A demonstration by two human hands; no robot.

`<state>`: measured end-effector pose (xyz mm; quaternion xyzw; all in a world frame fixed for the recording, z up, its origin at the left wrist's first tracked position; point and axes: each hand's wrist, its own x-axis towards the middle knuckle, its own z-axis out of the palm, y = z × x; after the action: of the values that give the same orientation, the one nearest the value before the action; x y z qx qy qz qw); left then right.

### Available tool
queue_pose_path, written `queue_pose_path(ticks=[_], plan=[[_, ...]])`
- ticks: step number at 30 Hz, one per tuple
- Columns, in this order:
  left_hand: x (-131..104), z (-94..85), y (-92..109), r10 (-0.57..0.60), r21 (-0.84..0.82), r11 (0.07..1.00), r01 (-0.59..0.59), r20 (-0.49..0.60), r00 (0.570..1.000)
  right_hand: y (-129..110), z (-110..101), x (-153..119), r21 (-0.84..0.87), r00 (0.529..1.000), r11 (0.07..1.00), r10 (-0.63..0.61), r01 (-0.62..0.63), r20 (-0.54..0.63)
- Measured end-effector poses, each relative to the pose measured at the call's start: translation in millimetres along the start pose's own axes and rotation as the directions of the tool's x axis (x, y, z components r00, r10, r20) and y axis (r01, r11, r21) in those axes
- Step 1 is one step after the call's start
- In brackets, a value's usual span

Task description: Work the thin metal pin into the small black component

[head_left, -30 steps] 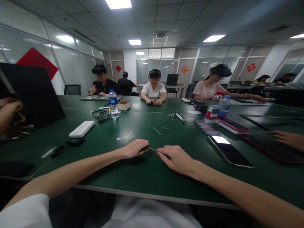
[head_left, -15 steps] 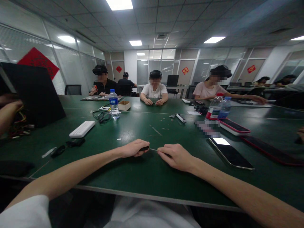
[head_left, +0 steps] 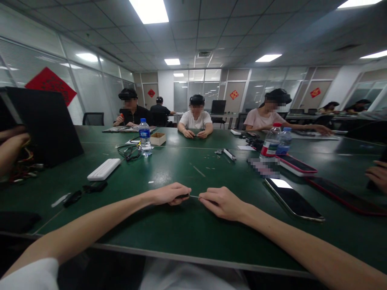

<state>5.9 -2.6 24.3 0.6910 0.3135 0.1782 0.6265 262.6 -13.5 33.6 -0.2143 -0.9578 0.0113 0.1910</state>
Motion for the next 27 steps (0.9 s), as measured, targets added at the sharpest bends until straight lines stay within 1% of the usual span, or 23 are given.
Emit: queue_pose_path(ticks=[6,10,17,22,27], plan=[[2,-4.8,-3,-0.008,-0.063,0.998,0.011,0.051,0.999,8,5,3,-0.007,0.998,0.998,-0.065,0.064,-0.024],[3,-5.9,-3,-0.019,-0.070,0.997,0.024,0.066,0.998,11,8,2,-0.033,0.995,0.995,-0.091,0.090,-0.046],[4,-4.0,-3,0.033,-0.083,0.996,-0.024,0.102,0.994,17,9,1,-0.098,0.988,0.985,-0.147,0.142,-0.048],[2,-5.0,-2,0.028,-0.058,0.998,-0.019,0.140,0.990,16,8,2,-0.138,0.983,0.975,-0.182,0.175,-0.037],[2,-7.3,-2,0.007,-0.014,1.000,-0.005,0.149,0.989,14,5,4,-0.137,0.983,0.974,-0.183,0.178,-0.019]])
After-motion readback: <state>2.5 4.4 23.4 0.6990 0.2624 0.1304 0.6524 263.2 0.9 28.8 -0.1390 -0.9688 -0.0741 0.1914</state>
